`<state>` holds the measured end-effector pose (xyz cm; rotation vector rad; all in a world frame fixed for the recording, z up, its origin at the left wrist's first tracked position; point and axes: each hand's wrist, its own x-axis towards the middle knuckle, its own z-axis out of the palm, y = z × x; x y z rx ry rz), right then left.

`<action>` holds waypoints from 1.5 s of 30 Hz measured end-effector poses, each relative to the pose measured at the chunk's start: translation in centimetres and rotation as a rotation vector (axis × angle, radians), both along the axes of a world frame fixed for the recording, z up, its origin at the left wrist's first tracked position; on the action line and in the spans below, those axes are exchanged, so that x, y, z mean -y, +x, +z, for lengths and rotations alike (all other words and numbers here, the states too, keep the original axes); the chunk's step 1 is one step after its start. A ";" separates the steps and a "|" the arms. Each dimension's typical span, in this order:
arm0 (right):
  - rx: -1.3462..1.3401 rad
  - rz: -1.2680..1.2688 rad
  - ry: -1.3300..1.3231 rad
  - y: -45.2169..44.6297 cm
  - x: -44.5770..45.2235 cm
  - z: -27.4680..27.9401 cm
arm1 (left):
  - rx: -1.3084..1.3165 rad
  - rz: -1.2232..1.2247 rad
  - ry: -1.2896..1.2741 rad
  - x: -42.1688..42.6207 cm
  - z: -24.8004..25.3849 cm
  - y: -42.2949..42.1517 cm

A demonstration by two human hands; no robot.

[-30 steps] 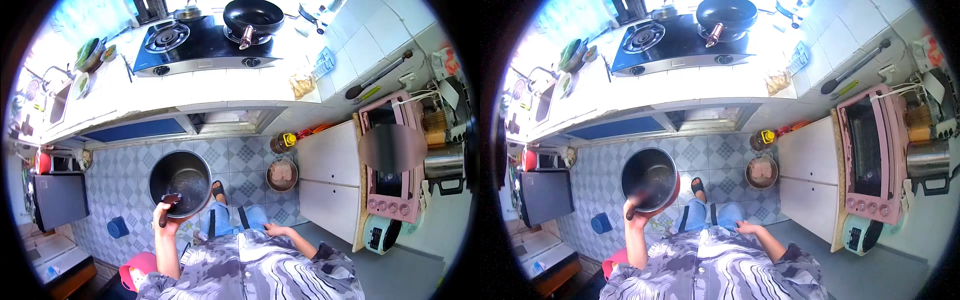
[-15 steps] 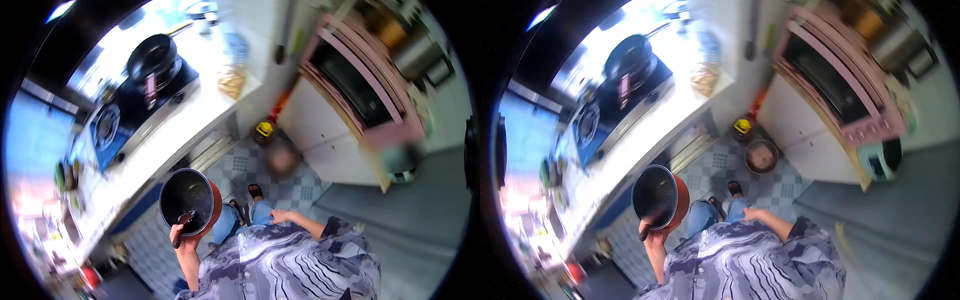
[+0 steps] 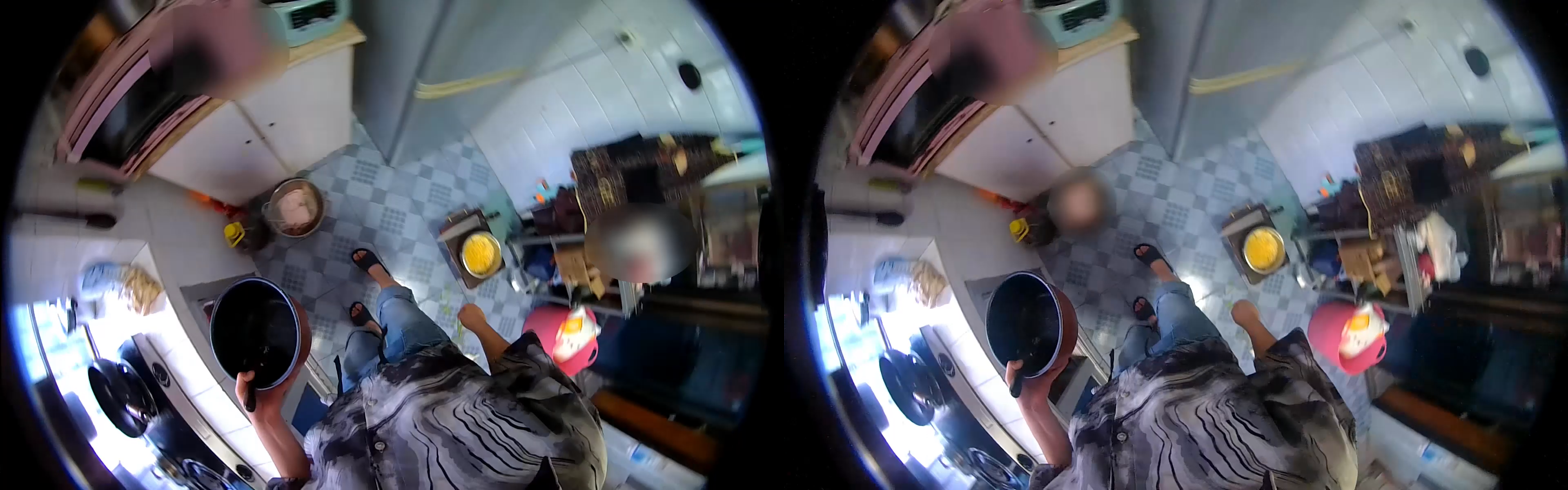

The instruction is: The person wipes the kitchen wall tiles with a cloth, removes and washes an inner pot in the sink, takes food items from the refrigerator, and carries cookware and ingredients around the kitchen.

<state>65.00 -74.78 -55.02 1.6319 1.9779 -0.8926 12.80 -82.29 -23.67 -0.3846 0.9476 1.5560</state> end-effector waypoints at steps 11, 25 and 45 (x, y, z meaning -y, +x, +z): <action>-0.068 -0.640 -0.096 7.4 13.8 5.6 | 0.070 -0.488 0.010 -9.1 0.0 14.4; -0.273 -1.153 0.091 25.9 9.6 -0.2 | 0.151 -0.668 -0.054 -11.6 -4.2 36.4; -0.080 -0.824 0.051 17.8 11.8 2.5 | 0.023 -0.743 -0.128 -10.2 -6.4 26.7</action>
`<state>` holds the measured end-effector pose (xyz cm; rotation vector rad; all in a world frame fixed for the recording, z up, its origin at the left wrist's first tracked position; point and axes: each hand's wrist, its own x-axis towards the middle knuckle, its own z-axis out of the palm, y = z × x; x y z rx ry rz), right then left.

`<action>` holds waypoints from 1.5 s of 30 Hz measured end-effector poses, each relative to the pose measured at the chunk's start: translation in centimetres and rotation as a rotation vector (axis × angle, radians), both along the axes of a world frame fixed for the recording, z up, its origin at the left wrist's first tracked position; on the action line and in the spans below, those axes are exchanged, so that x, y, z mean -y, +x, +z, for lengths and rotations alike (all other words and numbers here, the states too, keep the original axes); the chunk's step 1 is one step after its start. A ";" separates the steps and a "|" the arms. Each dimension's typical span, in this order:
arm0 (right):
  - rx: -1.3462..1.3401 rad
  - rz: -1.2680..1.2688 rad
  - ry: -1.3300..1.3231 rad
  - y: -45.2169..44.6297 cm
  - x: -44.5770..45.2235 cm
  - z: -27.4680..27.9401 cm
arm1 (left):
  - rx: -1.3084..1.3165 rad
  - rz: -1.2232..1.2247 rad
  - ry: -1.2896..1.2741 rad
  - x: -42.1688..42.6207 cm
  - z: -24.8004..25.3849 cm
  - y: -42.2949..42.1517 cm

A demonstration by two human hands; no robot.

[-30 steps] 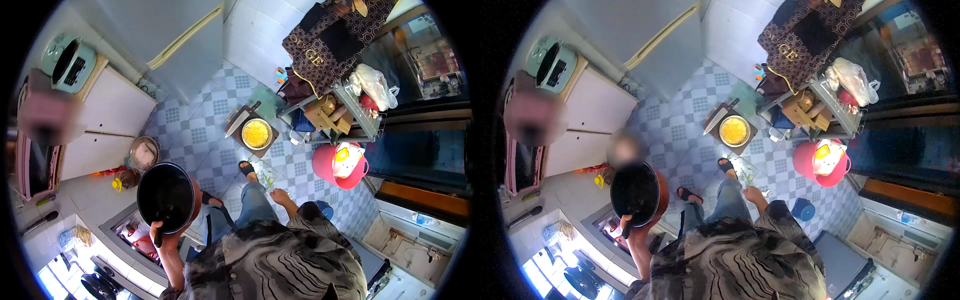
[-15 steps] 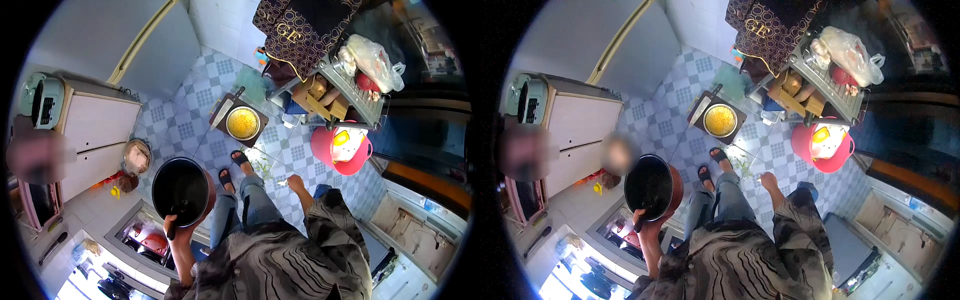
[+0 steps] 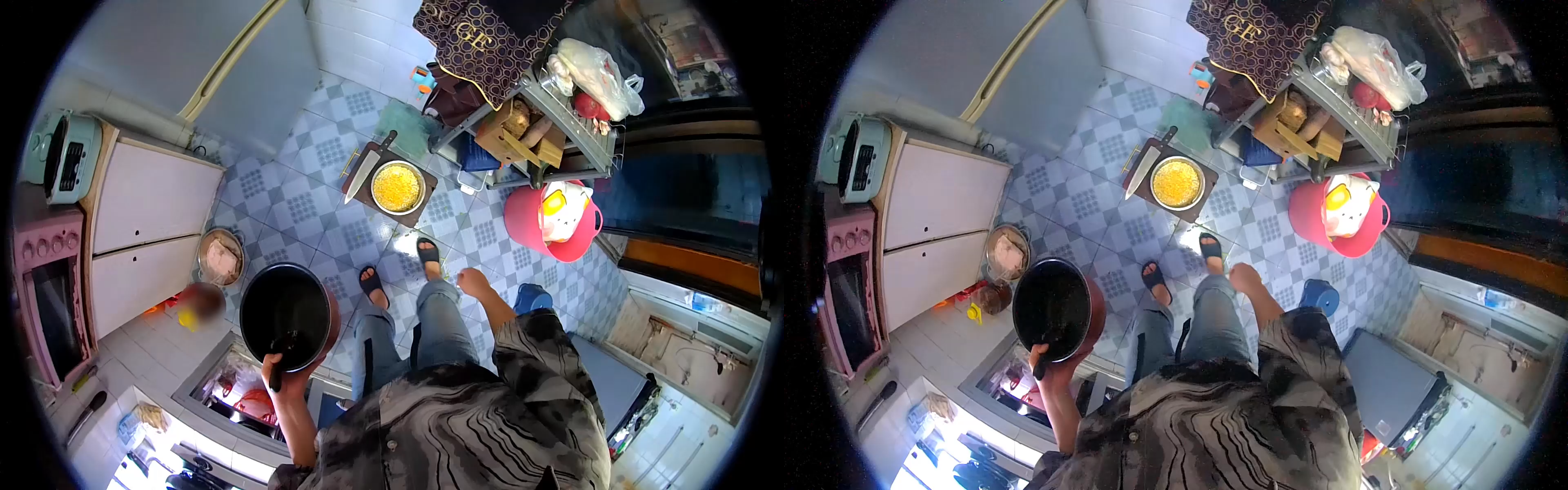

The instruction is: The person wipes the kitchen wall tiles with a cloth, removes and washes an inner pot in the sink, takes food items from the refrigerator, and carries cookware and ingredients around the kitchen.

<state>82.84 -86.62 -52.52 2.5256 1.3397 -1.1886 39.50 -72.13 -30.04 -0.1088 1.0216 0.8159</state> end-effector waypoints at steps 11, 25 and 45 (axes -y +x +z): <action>0.054 0.271 0.003 -2.2 -10.2 1.9 | 0.034 0.104 -0.041 1.3 -6.1 -2.0; 0.140 0.079 -0.238 6.7 -18.6 -20.3 | -0.085 0.207 -0.135 5.5 -15.3 10.4; -0.247 -0.248 -0.063 11.4 -18.7 -32.9 | -0.327 0.302 -0.587 8.9 -8.7 21.5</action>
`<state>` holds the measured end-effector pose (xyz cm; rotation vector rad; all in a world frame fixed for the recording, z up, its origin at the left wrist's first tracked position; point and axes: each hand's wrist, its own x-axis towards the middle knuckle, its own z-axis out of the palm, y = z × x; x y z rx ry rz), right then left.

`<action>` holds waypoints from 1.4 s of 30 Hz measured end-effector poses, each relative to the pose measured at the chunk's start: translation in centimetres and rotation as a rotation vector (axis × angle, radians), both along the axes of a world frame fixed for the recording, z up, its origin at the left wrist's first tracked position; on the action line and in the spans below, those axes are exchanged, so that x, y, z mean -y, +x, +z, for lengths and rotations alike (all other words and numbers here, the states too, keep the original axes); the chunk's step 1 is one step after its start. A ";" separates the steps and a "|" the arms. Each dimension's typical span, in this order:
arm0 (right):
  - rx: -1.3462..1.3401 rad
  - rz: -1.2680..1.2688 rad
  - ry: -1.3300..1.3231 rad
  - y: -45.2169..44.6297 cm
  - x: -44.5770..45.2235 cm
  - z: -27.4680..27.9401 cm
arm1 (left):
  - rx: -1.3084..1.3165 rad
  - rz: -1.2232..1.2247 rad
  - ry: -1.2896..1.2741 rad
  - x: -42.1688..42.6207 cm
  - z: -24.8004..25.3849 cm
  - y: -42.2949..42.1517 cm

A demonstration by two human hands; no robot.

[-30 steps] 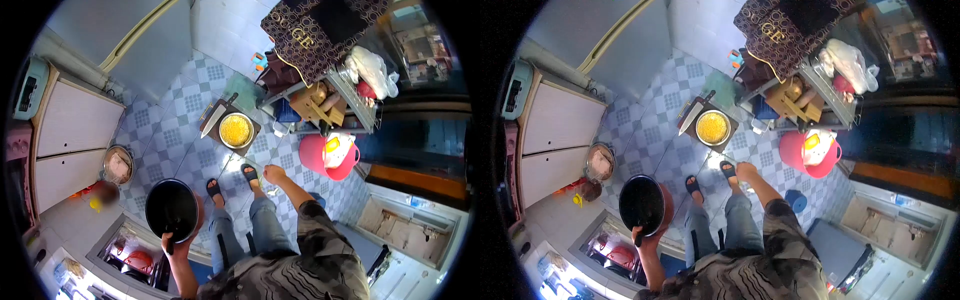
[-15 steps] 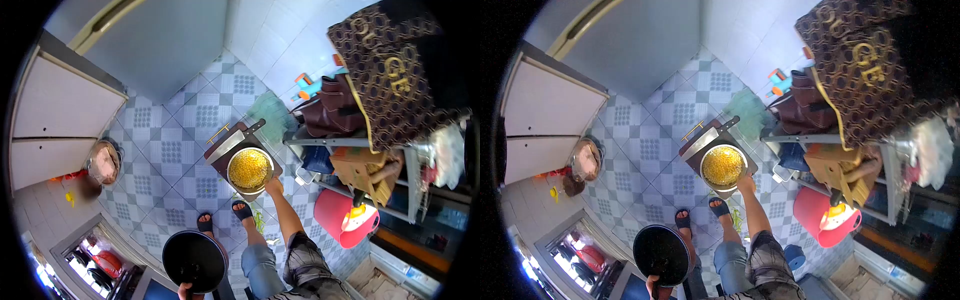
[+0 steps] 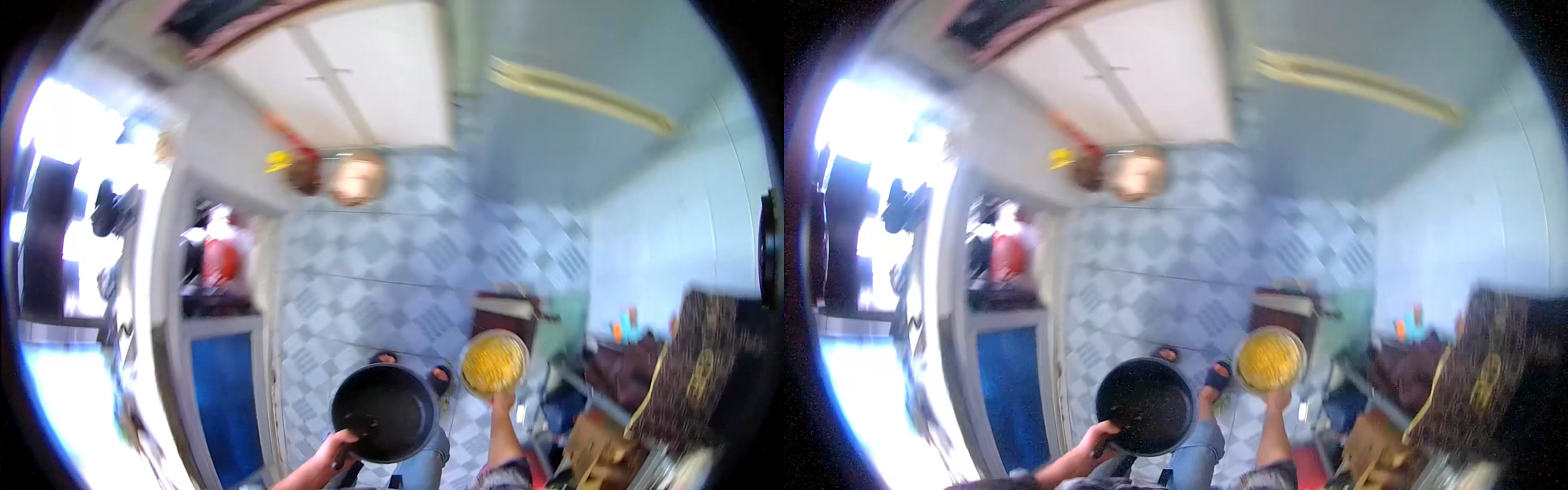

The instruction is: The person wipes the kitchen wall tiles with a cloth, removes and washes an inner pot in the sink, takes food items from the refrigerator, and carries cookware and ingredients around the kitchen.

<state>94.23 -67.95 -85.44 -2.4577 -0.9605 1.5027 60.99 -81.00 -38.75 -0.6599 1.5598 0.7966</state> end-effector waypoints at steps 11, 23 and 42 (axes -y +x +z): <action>-0.241 0.192 0.109 -16.2 1.0 23.1 | 0.062 0.501 0.357 15.7 6.2 -2.4; -0.662 0.994 0.304 -50.4 22.0 45.2 | -0.029 1.087 0.554 46.0 -0.6 -5.7; -0.675 1.670 0.363 -86.2 69.7 53.1 | -1.168 0.704 0.561 62.8 1.0 -1.0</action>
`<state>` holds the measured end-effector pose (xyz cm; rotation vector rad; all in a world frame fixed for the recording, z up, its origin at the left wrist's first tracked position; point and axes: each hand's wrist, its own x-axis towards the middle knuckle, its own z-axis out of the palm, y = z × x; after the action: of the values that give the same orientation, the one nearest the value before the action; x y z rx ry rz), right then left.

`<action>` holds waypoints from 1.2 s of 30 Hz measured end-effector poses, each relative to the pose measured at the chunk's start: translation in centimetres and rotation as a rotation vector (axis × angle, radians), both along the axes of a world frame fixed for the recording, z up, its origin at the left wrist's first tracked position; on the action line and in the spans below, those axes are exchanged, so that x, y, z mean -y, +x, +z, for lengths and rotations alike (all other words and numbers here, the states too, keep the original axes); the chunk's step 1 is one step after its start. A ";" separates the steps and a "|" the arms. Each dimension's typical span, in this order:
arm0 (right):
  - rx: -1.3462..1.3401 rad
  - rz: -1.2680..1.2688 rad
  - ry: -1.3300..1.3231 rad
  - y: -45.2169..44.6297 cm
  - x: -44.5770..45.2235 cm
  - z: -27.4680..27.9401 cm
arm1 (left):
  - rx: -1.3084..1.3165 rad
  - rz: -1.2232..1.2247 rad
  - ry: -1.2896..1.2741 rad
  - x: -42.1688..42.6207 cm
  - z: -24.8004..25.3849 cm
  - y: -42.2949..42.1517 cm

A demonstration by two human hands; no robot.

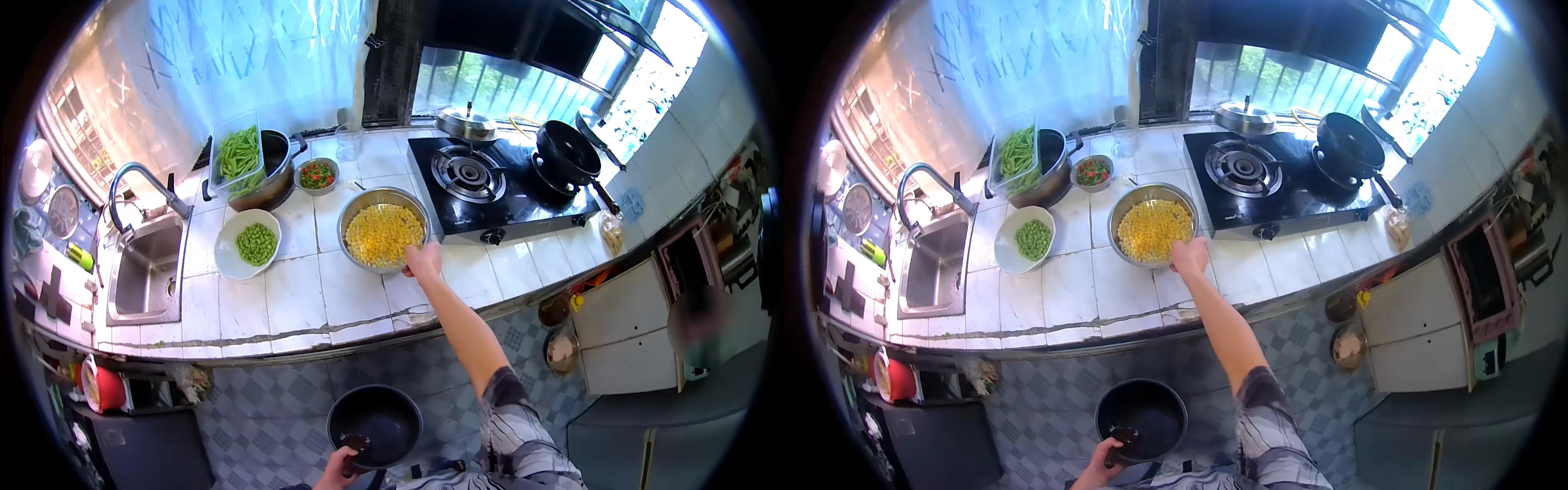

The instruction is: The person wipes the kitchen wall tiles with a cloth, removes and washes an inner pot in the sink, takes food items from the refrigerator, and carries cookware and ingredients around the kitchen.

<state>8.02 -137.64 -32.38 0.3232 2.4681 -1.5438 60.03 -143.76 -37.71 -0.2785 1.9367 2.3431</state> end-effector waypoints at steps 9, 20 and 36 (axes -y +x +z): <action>0.011 0.045 -0.125 2.6 -1.9 -2.5 | 0.254 0.107 -0.023 -1.4 1.2 -2.5; 0.250 -0.938 0.284 37.7 -42.0 -22.1 | 0.924 -0.195 0.457 -11.0 3.1 -9.5; 1.005 -0.913 0.419 79.7 -84.1 -45.0 | 1.133 -0.385 0.213 -51.5 -8.7 1.8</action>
<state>87.72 -53.58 -77.34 1.9195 1.7669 -0.6345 61.87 -92.28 -46.45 -0.8722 1.0458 1.5243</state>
